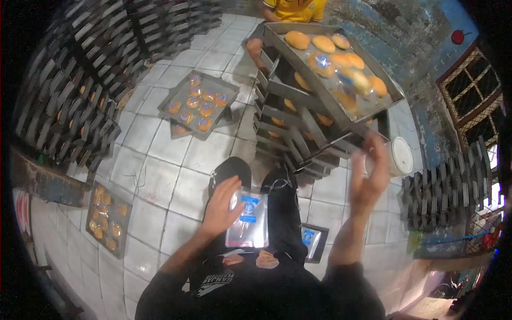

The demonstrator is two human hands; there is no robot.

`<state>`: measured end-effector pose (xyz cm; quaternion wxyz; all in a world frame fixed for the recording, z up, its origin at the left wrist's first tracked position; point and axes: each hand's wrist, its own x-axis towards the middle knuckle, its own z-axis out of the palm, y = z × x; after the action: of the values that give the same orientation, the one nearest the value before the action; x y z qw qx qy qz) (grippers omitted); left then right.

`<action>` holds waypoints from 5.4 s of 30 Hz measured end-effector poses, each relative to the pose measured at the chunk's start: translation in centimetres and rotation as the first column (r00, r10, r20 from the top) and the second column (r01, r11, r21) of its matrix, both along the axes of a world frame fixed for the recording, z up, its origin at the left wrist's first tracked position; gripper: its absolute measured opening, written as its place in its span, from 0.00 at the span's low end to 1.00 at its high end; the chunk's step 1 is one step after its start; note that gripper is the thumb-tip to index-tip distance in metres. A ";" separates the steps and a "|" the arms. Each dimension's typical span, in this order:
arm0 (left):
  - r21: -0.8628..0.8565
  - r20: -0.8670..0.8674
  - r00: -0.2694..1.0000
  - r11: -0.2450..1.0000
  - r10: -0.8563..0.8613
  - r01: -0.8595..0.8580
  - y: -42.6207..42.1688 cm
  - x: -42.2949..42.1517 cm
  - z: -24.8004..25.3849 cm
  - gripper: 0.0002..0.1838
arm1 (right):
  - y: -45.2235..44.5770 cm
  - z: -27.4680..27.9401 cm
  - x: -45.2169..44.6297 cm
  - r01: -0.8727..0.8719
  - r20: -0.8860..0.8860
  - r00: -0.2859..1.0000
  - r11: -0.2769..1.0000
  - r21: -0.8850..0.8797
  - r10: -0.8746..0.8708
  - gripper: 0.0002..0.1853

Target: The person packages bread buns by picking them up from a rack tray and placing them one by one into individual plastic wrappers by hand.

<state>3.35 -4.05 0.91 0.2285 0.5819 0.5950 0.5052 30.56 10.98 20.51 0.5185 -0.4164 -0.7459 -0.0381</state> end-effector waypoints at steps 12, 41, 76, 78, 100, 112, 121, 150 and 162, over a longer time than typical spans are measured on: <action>-0.080 0.422 0.906 0.997 0.036 -0.002 -1.5 1.9 2.0 0.14 | -5.1 -11.0 -3.8 -0.449 0.190 0.594 0.519 -0.728 0.781 0.15; -0.339 0.894 0.326 0.940 0.308 0.041 4.3 -1.7 -1.1 0.14 | 28.2 8.2 -9.0 -0.384 -0.227 0.922 0.825 -0.415 0.315 0.33; -0.111 0.989 0.086 0.985 0.123 -0.133 8.6 1.9 0.8 0.23 | -1.7 -16.6 -15.3 -0.454 0.306 0.726 0.763 -0.461 0.616 0.28; -0.120 0.985 -0.137 0.983 0.100 -0.142 9.4 1.5 -1.6 0.23 | -1.7 -12.7 -14.3 -0.580 0.155 0.652 0.620 -0.529 0.743 0.24; -0.202 0.951 -0.243 0.979 0.190 -0.025 6.3 -4.4 -1.0 0.38 | -9.1 -9.8 -11.5 -0.402 -0.928 -0.092 -0.866 -0.298 0.361 0.05; -0.224 0.873 0.486 0.919 0.041 0.324 3.6 -4.6 0.3 0.25 | -3.4 -15.0 -12.3 -0.503 -0.298 0.804 0.324 -0.801 0.514 0.12; -0.126 0.755 0.638 0.988 0.155 -0.091 5.1 -2.7 0.4 0.13 | -3.3 -13.8 -13.2 -0.564 -0.365 0.793 0.361 -0.742 0.488 0.14; -0.231 0.439 0.898 0.968 0.017 0.094 3.6 0.0 0.0 0.25 | 8.1 3.4 -2.6 -0.012 0.156 0.987 0.955 0.297 -0.036 0.27; 0.108 -0.411 0.899 0.971 -0.151 0.213 -2.4 -0.4 -0.5 0.16 | -6.0 -14.9 -5.3 -0.320 0.440 0.695 0.793 -0.518 0.568 0.16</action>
<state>3.00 -6.47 0.41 0.1040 0.7414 0.5323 0.3953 25.27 4.96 5.58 0.1641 -0.2841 -0.9368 0.1214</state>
